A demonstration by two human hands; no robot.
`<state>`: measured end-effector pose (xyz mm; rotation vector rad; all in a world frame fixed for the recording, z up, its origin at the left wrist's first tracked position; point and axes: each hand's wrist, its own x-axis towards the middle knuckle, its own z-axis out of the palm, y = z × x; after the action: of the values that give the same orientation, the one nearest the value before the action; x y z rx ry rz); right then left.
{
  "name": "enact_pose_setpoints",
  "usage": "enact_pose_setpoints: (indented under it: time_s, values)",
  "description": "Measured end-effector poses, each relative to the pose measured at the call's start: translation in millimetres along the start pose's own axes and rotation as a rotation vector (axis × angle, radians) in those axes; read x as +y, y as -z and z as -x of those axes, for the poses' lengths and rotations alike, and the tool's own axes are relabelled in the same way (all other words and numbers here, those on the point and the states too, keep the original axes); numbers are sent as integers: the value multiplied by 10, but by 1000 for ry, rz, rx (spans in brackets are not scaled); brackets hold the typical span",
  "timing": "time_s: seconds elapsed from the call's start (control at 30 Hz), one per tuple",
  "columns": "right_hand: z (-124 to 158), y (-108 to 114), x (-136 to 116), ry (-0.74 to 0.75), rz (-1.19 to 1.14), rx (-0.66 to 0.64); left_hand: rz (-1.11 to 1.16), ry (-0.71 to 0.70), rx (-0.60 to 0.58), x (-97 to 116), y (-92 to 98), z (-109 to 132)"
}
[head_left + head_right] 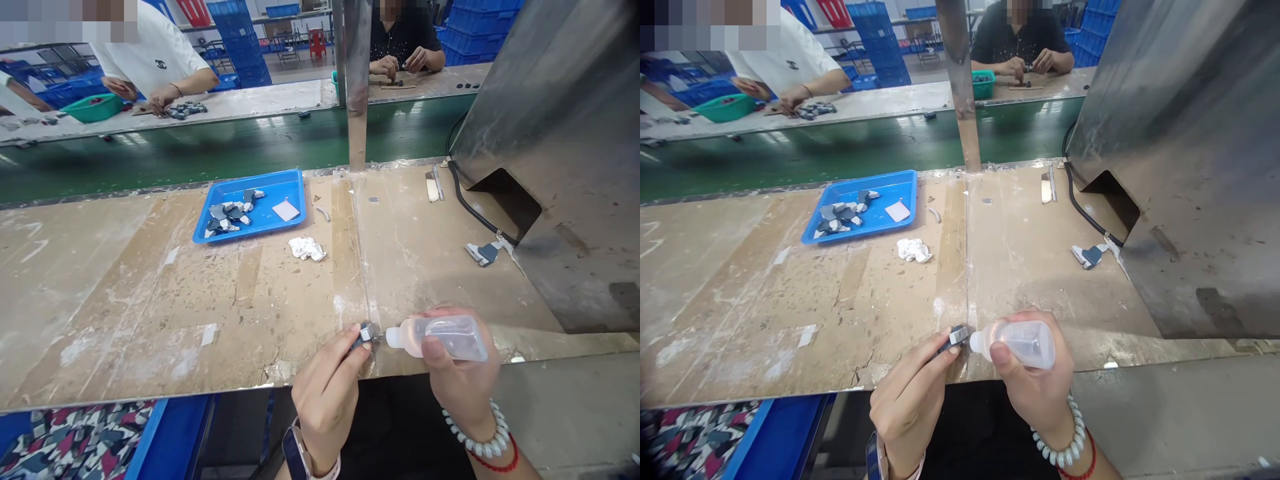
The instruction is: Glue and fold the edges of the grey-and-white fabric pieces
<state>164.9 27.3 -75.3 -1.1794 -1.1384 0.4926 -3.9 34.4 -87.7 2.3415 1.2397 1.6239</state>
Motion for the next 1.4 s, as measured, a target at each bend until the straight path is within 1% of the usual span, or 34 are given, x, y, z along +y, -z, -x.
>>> enact_pose_setpoints:
  time_s: [0.23, 0.3, 0.43, 0.5, 0.63, 0.67, 0.77, 0.83, 0.93, 1.07, 1.2, 1.3, 1.4]
  values:
    - [1, -18, 4, -3, -51, 43, -4, -1, 1, -9, -2, 28]
    - [10, -20, 3, -26, -103, 96, 6, -15, 4, -21, -5, 49]
    - [23, -32, 6, -70, -189, 250, 25, -34, 9, -25, 23, 45]
    - [23, -40, 18, -81, -192, 285, 14, -34, -40, -8, 73, 7]
    - [31, -48, 39, -86, -183, 274, 29, 1, -241, 39, 197, -101]
    - [36, -48, 37, -81, -186, 266, 31, 13, -258, 44, 218, -128]
    - [51, -46, 19, -51, -194, 252, -18, 20, -253, 30, 242, -218]
    - [54, -43, 10, -30, -181, 244, -66, -17, -284, 7, 235, -288]
    - [44, -39, 28, -9, -141, 225, -132, -121, -347, -6, 232, -401]
    - [21, -42, 85, 64, -113, 219, -225, -229, -412, 65, 252, -527]
    - [19, -44, 73, 56, -95, 203, -391, -396, -481, 140, 242, -546]
    - [13, -48, 9, 22, -66, 198, -422, -469, -448, 124, 219, -479]
    - [-15, -59, -53, -27, -83, 171, -377, -425, -362, 69, 206, -408]
